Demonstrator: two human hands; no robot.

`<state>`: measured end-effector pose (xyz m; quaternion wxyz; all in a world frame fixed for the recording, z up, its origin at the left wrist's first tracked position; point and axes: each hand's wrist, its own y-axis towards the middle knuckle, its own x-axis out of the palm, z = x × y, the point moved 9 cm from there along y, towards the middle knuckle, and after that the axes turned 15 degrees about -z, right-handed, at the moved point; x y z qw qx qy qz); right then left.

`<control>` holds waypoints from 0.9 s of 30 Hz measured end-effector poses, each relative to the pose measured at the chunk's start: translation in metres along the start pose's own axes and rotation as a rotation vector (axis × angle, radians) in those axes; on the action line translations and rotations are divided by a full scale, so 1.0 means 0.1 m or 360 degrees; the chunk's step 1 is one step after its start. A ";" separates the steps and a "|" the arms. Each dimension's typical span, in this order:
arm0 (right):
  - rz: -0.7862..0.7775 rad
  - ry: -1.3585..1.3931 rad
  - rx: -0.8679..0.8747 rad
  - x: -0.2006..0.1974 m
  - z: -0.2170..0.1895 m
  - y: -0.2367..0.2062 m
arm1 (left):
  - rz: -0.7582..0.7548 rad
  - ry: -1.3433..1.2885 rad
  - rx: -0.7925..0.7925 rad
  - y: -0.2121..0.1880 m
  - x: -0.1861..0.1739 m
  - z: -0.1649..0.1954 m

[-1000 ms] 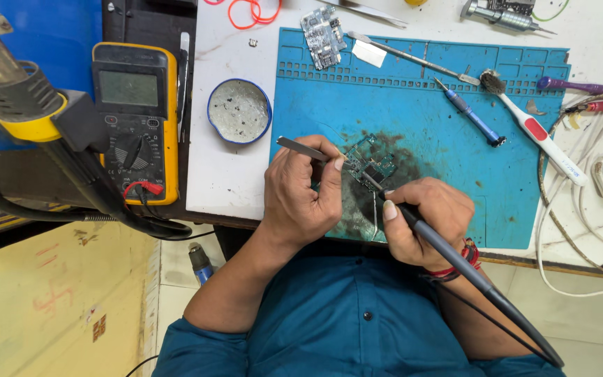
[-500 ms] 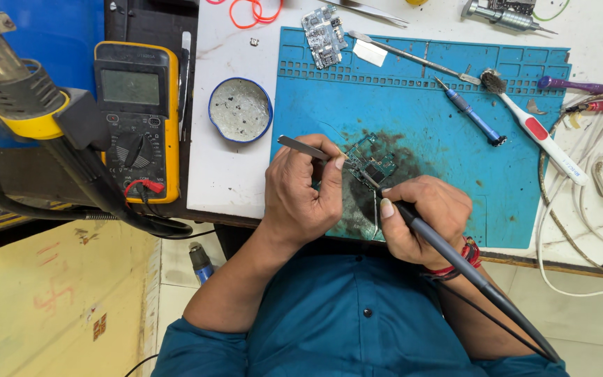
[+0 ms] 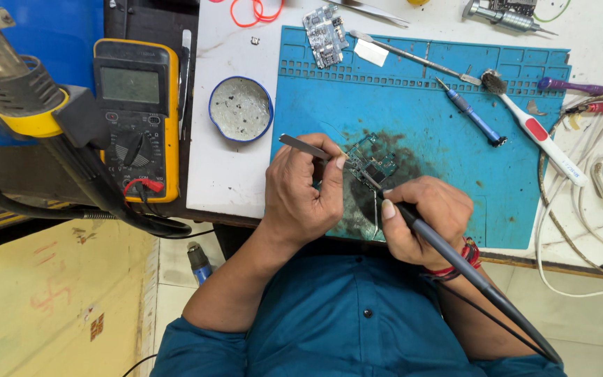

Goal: The person solders components onto a green circuit board at a repair workbench. They hold the board with tweezers in one hand while applying a soldering iron with the other, periodically dipping the tweezers or solder tip into a small round container, and repositioning the board on the blue mat to work on different areas.

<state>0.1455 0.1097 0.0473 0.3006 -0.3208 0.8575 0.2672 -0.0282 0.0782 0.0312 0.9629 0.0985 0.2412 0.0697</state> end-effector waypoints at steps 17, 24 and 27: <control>-0.0008 -0.0019 -0.0025 0.01 0.00 0.01 | -0.0004 0.0020 -0.0005 0.00 -0.01 -0.01; 0.0102 -0.0016 0.0065 -0.02 0.07 -0.11 | 0.0001 -0.0003 -0.0008 -0.01 0.00 0.00; 0.0294 -0.0109 0.0019 -0.07 0.07 -0.17 | -0.0008 -0.0021 -0.0029 0.00 0.00 -0.02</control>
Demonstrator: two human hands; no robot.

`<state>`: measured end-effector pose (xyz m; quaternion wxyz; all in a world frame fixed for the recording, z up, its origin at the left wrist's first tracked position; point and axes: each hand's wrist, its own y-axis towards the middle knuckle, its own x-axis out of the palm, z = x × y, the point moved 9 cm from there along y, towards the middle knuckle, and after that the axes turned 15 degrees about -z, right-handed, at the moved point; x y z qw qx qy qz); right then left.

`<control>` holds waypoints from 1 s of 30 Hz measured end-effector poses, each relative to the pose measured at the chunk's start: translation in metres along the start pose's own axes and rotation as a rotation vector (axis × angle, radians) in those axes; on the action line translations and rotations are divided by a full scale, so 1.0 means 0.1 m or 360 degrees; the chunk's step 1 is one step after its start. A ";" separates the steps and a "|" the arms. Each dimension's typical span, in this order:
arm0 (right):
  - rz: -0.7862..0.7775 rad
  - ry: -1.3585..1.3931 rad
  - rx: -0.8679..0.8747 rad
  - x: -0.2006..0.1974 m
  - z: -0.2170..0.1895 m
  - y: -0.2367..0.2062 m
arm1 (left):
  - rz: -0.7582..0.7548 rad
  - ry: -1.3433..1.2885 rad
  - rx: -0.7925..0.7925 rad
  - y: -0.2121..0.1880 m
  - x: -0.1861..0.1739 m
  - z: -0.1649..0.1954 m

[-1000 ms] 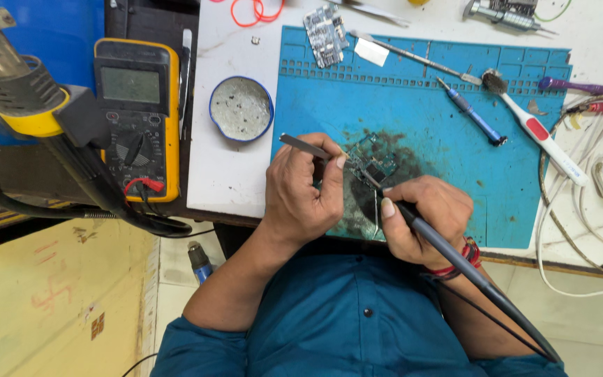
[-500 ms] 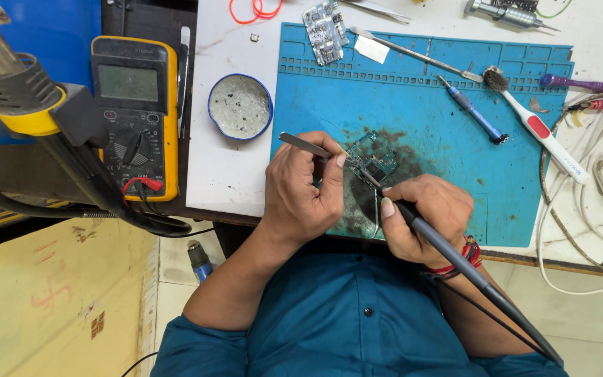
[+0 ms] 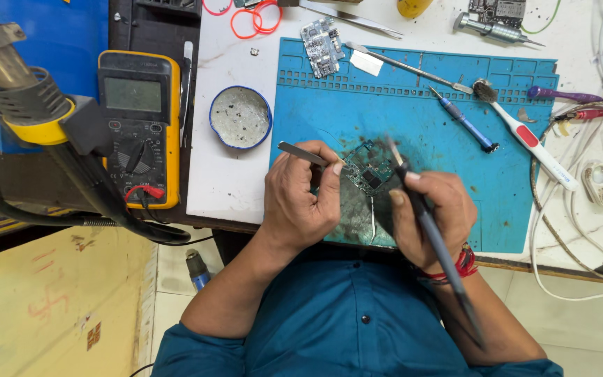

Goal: The person solders components onto a green circuit board at a repair workbench. They hold the board with tweezers in one hand while applying a soldering iron with the other, periodically dipping the tweezers or solder tip into a small round container, and repositioning the board on the blue mat to work on different areas.

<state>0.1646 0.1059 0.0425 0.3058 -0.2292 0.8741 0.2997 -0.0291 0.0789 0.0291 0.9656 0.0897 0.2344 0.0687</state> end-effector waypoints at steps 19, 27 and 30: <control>-0.0275 0.0134 -0.0057 0.10 -0.08 0.12 | 0.0007 0.0014 -0.0012 0.00 -0.01 0.01; -0.0280 0.0126 -0.0085 0.11 -0.09 0.13 | 0.0017 0.0020 0.0018 0.00 0.00 0.03; -0.0279 0.0131 -0.0081 0.11 -0.08 0.13 | 0.0021 0.0024 0.0018 0.00 -0.01 0.02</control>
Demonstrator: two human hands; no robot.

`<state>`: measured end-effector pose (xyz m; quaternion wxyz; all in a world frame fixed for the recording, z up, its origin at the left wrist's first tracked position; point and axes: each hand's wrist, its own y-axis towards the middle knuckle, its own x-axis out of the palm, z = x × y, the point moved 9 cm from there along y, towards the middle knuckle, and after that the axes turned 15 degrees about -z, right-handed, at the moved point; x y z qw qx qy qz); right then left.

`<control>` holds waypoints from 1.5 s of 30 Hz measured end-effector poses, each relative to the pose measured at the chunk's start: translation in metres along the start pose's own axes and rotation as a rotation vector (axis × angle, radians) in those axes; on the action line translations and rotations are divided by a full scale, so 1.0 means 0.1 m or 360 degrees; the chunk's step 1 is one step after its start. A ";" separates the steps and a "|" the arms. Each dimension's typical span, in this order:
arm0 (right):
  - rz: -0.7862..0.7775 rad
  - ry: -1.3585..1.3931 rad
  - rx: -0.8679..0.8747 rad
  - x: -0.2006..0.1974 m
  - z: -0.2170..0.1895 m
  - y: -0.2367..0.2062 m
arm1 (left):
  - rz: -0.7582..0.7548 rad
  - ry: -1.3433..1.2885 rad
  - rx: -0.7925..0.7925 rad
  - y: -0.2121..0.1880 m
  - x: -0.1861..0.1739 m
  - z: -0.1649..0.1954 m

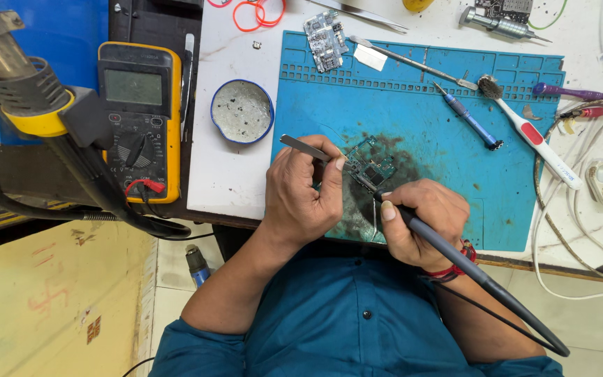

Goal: The person solders components onto a green circuit board at a repair workbench. They hold the board with tweezers in one hand while applying a soldering iron with the other, periodically dipping the tweezers or solder tip into a small round container, and repositioning the board on the blue mat to work on different areas.

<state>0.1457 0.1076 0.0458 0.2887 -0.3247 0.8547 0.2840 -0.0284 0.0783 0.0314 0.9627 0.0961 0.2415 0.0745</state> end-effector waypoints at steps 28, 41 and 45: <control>0.0020 0.0047 0.0007 -0.01 -0.01 0.02 | -0.0005 0.0001 -0.0019 0.01 0.00 -0.02; 0.0054 0.0003 0.0024 -0.04 -0.01 0.00 | 0.0007 -0.0009 -0.0031 0.00 0.00 -0.02; 0.0034 0.0004 0.0024 -0.02 -0.01 0.00 | -0.0002 -0.0004 -0.0020 0.00 0.00 -0.02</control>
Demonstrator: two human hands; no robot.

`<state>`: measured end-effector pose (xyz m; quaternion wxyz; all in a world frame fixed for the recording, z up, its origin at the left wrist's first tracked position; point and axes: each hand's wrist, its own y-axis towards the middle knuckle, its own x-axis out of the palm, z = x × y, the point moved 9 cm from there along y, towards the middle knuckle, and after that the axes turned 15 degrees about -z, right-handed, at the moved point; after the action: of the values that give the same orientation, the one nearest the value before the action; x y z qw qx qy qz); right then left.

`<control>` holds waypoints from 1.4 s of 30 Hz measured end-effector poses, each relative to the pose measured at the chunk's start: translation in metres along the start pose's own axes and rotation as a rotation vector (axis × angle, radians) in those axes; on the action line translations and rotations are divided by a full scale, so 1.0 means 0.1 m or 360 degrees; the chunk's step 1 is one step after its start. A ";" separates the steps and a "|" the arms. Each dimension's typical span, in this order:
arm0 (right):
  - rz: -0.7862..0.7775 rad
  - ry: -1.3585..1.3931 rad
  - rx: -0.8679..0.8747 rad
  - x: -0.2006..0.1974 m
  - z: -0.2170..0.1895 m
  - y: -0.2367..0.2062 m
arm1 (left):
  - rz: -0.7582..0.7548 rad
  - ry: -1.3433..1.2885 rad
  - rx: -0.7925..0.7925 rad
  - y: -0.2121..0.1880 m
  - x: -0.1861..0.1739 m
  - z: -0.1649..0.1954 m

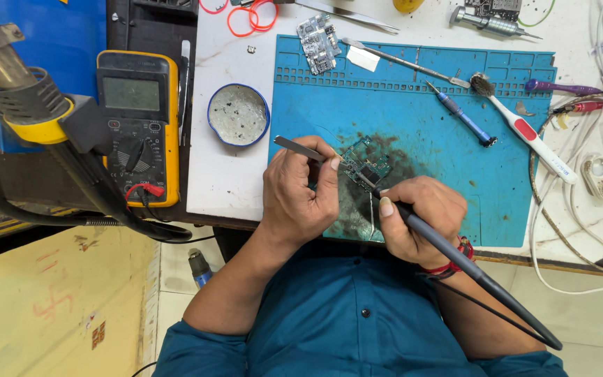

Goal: The person solders components onto a green circuit board at a repair workbench. They hold the board with tweezers in one hand while applying a soldering iron with the other, periodically dipping the tweezers or solder tip into a small round container, and repositioning the board on the blue mat to work on different areas.

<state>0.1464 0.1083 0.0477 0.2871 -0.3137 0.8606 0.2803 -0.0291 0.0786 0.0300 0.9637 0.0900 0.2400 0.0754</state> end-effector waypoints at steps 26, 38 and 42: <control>0.0005 -0.0013 -0.0011 -0.01 -0.02 0.00 | -0.0011 -0.0047 -0.0032 -0.01 0.02 -0.02; -0.0014 0.0001 -0.0022 -0.01 -0.02 0.01 | -0.0010 -0.0019 -0.0019 0.00 0.00 -0.01; -0.0033 0.0008 -0.0001 0.00 -0.01 0.01 | -0.0014 0.0006 -0.0014 -0.01 0.00 0.01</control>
<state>0.1453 0.1081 0.0491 0.2878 -0.3234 0.8579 0.2768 -0.0283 0.0773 0.0307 0.9639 0.0846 0.2420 0.0723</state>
